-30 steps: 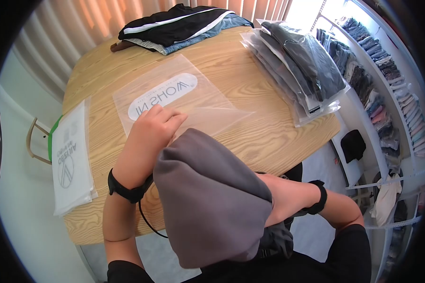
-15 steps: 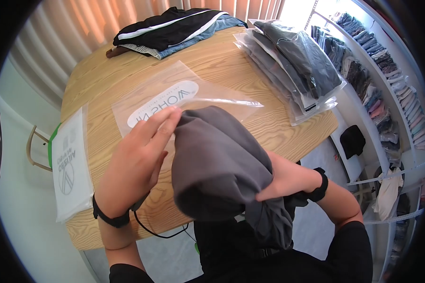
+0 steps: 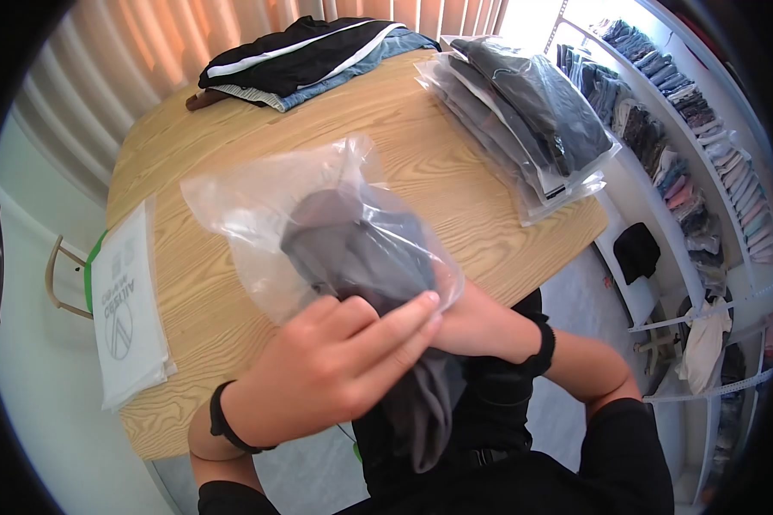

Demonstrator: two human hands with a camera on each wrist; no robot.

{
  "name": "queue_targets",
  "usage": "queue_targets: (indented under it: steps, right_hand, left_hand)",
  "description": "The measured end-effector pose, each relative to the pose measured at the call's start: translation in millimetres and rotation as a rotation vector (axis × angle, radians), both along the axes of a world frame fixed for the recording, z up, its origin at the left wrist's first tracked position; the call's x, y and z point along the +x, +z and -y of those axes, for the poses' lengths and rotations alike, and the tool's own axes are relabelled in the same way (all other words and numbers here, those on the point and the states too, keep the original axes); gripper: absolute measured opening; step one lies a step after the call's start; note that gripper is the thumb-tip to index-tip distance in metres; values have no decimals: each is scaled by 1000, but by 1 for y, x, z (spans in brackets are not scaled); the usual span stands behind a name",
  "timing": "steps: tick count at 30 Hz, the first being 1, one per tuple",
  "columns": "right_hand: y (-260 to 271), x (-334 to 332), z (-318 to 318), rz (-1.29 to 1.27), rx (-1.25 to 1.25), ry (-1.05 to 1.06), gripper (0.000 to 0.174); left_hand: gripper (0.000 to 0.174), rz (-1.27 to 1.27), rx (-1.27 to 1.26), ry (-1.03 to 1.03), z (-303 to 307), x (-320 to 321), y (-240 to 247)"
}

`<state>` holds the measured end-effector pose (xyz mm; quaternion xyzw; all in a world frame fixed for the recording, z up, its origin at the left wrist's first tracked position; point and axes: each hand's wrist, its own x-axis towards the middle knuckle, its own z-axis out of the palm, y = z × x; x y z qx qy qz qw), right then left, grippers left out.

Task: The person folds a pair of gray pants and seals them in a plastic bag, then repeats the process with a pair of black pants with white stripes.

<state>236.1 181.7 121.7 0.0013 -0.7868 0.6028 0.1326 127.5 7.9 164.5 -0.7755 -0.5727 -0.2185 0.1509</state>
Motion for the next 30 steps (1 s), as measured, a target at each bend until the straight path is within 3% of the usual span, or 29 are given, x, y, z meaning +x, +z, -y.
queue_targets:
  steps: [2, 9, 11, 12, 13, 15, 16, 17, 19, 20, 24, 30]
  right_hand:
    - [-2, -7, 6, 14, -40, -59, 71]
    - [-5, -30, 25, 58, -215, -200, 69]
    - [2, -31, 30, 18, 29, -247, 58]
    - [-15, -36, 28, -174, 410, -348, 53]
    - [-15, -36, 23, -174, 408, -346, 53]
    - [0, -38, 16, -433, 459, -100, 52]
    - [2, -34, 38, -326, 347, -263, 51]
    - [-1, -31, 42, -325, 348, -261, 51]
    - [-7, -27, 45, -194, 673, -352, 55]
    - [-8, -26, 46, -127, 834, -398, 57]
    - [-2, -24, 54, -68, 759, -363, 66]
    - [-5, -27, 48, -290, 767, -563, 70]
  left_hand:
    - [39, 42, 49, -77, -3, 9, -7]
    - [43, 153, -71, -59, 9, 10, -5]
    - [44, 158, -78, 33, 14, 4, 7]
    - [44, 167, -90, 122, 17, 3, 15]
    - [44, 167, -92, 123, 18, 4, 21]
    - [46, 121, 79, 352, 16, 8, 29]
    - [45, 125, 50, 376, 12, 8, 24]
    - [45, 125, 51, 378, 10, 5, 19]
    - [41, 42, 18, 392, 5, -1, 9]
    - [35, -52, 95, 391, 3, -6, 4]
    - [29, 26, 142, 301, 2, -4, 5]
    - [22, 90, 103, 29, -1, 16, -5]
